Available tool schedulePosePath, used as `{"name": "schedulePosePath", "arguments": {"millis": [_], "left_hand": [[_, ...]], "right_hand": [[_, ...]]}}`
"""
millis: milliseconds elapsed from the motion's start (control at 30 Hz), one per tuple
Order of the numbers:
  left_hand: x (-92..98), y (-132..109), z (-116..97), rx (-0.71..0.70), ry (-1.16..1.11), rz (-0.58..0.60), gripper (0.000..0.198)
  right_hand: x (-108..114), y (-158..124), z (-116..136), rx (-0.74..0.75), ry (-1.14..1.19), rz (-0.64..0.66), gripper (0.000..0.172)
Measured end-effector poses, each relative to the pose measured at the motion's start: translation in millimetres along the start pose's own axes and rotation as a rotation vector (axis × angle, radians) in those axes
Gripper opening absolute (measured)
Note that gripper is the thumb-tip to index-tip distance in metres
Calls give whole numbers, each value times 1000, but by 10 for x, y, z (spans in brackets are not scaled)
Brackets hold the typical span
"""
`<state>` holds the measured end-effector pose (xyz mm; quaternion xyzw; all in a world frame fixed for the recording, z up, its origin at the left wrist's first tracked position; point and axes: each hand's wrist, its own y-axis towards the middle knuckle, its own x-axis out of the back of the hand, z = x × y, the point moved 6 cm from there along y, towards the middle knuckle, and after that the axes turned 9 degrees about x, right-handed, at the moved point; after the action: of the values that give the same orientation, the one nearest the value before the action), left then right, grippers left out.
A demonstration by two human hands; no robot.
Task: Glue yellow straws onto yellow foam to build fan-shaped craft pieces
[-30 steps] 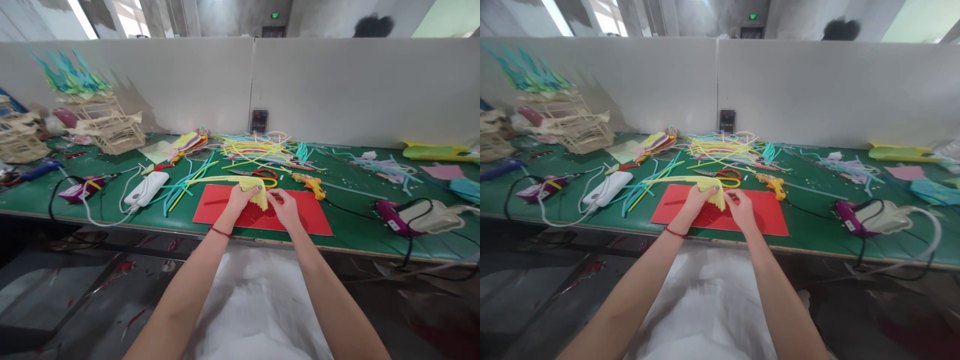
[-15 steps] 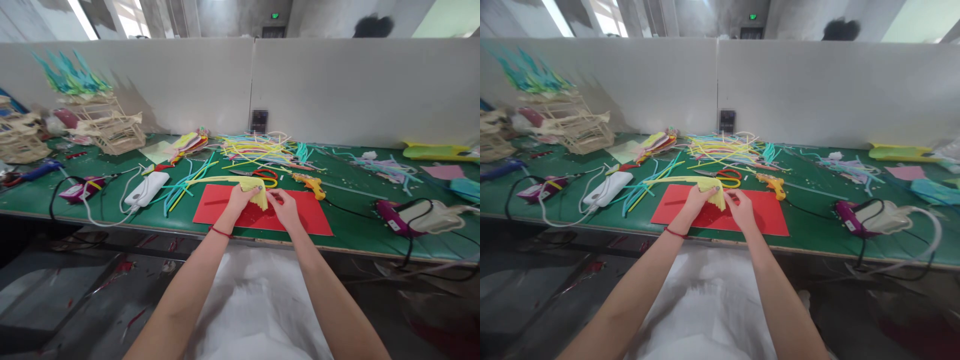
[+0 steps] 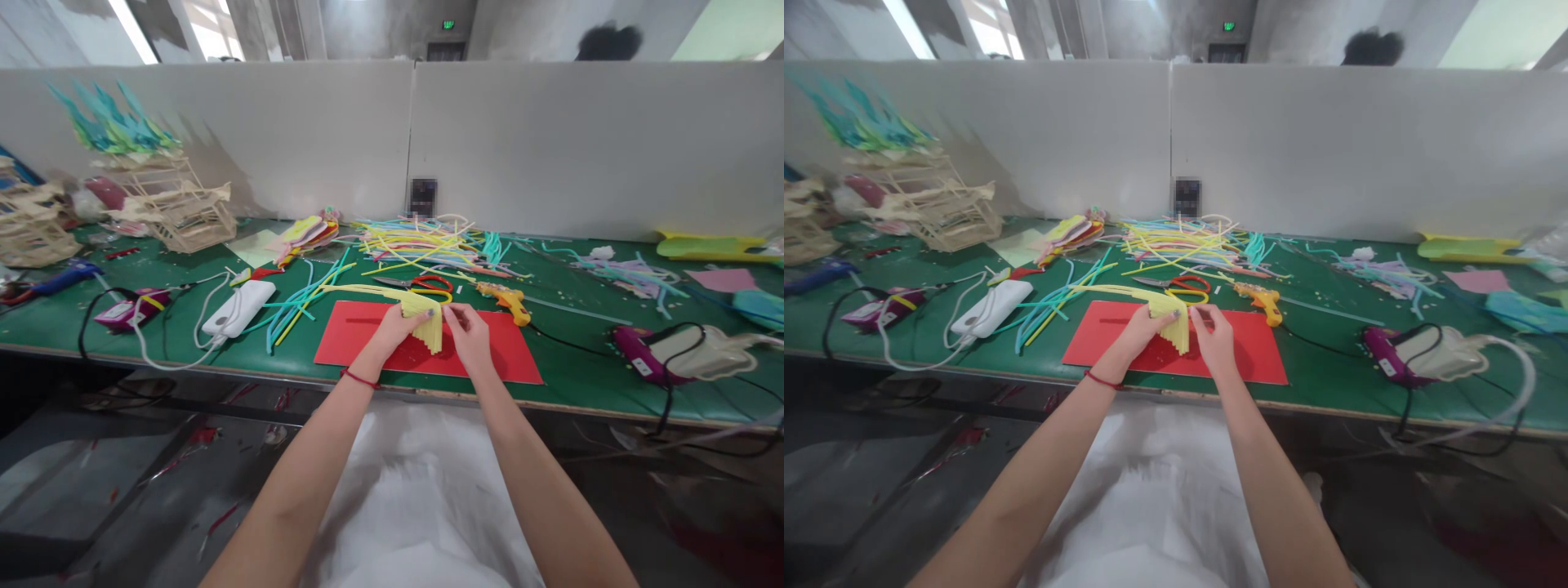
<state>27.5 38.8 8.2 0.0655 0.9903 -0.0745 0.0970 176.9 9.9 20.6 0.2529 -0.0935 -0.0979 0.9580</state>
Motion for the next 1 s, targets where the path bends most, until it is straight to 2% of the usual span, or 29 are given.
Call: {"name": "schedulePosePath", "arguments": {"millis": [433,1000], "left_hand": [[-35,-15,8,19,213,26,46],[-45,-28,-7,27,224,18,40]], "right_hand": [[6,1,15,11,41,-12,27],[17,-2,12,-4,12,-20,27]]}}
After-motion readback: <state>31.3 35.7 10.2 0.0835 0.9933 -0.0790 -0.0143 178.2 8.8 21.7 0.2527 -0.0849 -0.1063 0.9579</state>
